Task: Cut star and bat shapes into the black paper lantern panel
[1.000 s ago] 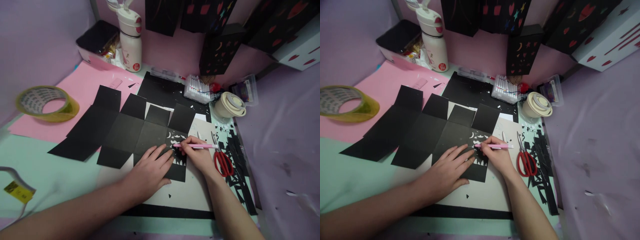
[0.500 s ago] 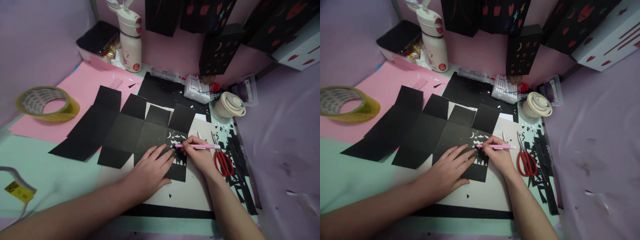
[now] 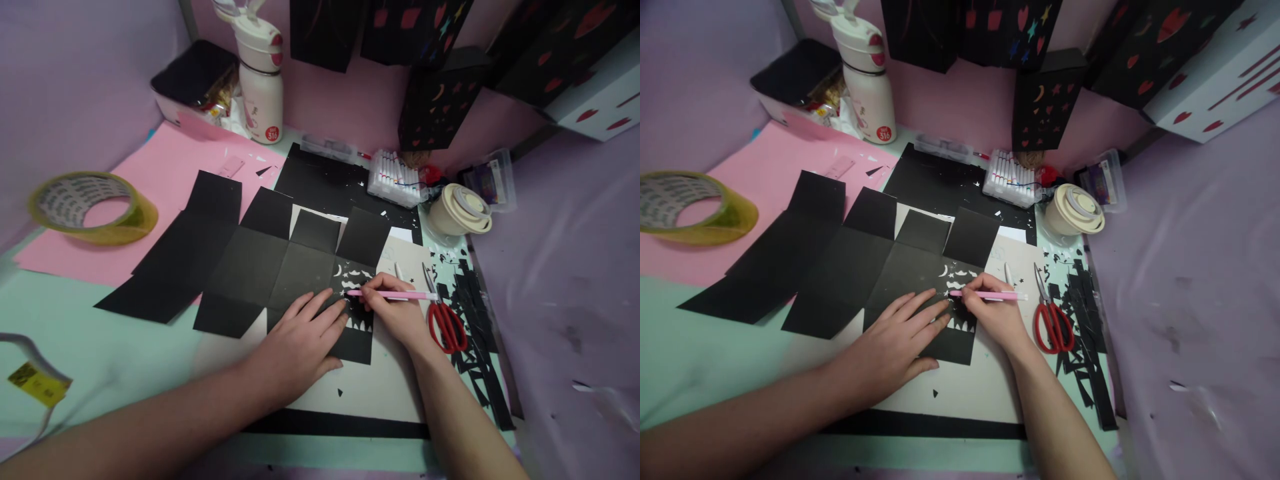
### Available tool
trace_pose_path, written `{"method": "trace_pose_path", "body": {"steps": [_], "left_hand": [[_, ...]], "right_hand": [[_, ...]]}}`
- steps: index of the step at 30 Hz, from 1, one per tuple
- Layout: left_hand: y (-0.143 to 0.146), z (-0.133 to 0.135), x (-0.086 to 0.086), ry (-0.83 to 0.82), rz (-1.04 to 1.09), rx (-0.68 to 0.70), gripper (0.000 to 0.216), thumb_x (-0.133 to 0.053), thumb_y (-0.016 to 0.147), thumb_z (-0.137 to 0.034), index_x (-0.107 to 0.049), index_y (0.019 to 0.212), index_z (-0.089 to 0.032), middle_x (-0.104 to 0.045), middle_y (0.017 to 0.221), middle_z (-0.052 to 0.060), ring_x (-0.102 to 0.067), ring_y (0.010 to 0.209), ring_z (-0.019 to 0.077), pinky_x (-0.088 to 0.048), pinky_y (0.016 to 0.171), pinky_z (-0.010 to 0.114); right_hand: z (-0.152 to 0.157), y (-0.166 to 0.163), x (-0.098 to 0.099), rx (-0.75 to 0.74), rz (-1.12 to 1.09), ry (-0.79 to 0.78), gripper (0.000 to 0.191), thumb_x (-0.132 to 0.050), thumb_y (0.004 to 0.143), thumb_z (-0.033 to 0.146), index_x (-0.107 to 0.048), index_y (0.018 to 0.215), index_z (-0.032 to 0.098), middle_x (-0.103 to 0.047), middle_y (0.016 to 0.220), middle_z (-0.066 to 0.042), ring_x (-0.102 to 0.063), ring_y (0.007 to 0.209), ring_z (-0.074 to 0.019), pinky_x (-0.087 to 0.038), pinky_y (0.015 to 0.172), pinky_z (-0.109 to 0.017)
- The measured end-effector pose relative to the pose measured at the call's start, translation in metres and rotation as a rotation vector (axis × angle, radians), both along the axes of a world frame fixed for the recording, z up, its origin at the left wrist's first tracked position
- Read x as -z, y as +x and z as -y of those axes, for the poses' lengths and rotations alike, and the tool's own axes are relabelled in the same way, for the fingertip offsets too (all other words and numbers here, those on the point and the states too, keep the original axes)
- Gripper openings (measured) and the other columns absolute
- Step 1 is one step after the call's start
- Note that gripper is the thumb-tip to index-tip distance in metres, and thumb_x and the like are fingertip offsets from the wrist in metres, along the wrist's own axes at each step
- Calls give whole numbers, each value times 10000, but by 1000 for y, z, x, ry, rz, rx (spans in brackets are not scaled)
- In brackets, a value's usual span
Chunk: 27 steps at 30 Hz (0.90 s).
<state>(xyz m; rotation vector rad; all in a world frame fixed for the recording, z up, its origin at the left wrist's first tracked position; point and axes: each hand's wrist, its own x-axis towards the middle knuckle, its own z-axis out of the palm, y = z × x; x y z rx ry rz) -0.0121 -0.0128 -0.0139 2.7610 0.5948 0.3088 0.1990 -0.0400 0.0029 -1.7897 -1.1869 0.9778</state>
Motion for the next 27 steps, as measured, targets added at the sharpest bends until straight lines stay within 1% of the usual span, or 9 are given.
{"method": "trace_pose_path", "body": {"steps": [7, 16, 27], "left_hand": [[-2, 0, 0, -18, 8, 4, 549, -618, 886, -493, -537, 1308, -152, -515, 1437, 79, -374, 1376, 319, -300, 1120, 470], [-1, 0, 1, -24, 6, 0, 572, -629, 874, -505, -527, 1322, -164, -505, 1449, 61, -371, 1376, 320, -310, 1120, 470], [-2, 0, 1, -21, -12, -3, 579, -614, 880, -519, -520, 1331, -169, -493, 1460, 50, -357, 1383, 311, -290, 1125, 455]], "right_hand": [[0, 2, 0, -9, 52, 6, 140, -634, 783, 287, -613, 680, 195, -601, 594, 16, -534, 580, -136, -388, 541, -246], [2, 4, 1, -17, 71, 2, 111, -627, 781, 276, -621, 704, 197, -613, 627, 16, -540, 600, -134, -409, 558, -239], [2, 4, 1, -51, 84, 5, 129, -627, 788, 305, -645, 730, 191, -623, 633, 5, -552, 598, -139, -414, 547, -239]]}}
